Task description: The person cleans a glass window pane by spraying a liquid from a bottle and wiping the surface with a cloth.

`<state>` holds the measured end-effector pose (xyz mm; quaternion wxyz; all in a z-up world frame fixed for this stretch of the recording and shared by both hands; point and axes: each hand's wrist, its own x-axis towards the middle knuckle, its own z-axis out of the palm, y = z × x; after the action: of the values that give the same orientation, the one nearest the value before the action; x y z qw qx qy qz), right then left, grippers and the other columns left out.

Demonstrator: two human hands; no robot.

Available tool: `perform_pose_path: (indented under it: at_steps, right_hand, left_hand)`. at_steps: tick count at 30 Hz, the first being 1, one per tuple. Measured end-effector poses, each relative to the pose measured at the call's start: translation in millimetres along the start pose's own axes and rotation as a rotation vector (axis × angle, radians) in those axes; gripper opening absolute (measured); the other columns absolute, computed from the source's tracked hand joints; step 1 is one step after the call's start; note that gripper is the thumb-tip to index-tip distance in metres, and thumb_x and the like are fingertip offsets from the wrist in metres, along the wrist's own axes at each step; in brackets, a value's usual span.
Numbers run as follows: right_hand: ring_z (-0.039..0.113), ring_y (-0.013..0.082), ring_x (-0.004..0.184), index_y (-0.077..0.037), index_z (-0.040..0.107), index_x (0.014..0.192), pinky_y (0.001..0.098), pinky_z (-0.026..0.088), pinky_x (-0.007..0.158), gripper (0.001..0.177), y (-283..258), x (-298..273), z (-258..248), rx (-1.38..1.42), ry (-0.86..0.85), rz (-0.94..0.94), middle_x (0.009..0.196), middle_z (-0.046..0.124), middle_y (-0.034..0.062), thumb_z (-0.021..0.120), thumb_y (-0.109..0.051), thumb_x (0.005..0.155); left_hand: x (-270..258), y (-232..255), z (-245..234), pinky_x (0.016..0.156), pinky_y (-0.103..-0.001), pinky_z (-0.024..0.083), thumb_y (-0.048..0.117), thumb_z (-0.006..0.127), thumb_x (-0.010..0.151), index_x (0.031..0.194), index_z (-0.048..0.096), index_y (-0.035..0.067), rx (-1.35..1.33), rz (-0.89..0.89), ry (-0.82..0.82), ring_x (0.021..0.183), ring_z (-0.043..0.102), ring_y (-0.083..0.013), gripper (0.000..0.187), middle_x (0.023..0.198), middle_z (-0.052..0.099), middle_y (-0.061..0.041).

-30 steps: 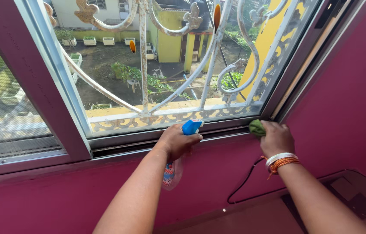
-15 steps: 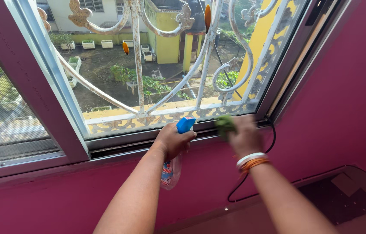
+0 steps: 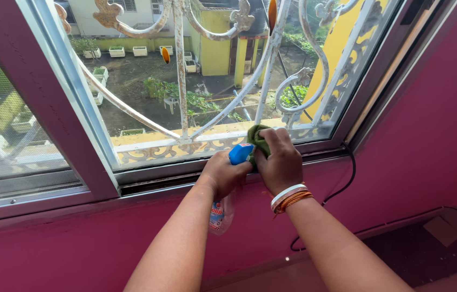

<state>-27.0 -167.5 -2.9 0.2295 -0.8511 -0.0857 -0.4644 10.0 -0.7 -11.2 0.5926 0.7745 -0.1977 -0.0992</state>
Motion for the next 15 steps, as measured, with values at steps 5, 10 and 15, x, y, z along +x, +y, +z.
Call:
perform_pose_path:
  at_steps: [5, 10, 15]
  right_hand:
    - [0.068, 0.0357, 0.098, -0.017, 0.065, 0.102, 0.0476, 0.055, 0.083, 0.028, 38, -3, -21, -0.154, -0.127, -0.117, 0.103, 0.066, 0.0069, 0.081, -0.013, 0.079]
    - [0.067, 0.0368, 0.100, -0.018, 0.068, 0.114, 0.0476, 0.056, 0.084, 0.035, 115, -14, -52, -0.345, -0.088, 0.204, 0.110, 0.067, 0.0108, 0.078, -0.013, 0.081]
    - [0.067, 0.0383, 0.098, -0.019, 0.069, 0.118, 0.0491, 0.055, 0.083, 0.031, 97, -23, -46, -0.336, -0.140, 0.312, 0.104, 0.067, 0.0132, 0.076, -0.020, 0.088]
  left_hand:
    - [-1, 3, -2, 0.061, -0.034, 0.056, 0.020, 0.070, 0.081, 0.082, 0.067, 0.004, 0.041, 0.011, 0.026, 0.062, 0.067, -0.0182, 0.016, 0.068, 0.069, -0.008]
    - [-3, 7, 0, 0.061, -0.035, 0.056, 0.018, 0.067, 0.082, 0.084, 0.066, 0.003, -0.076, -0.055, -0.024, 0.060, 0.066, -0.0182, 0.016, 0.067, 0.068, -0.008]
    - [-4, 8, -1, 0.059, -0.035, 0.057, 0.018, 0.067, 0.082, 0.085, 0.066, 0.003, -0.051, -0.061, -0.015, 0.058, 0.067, -0.0182, 0.015, 0.066, 0.068, -0.008]
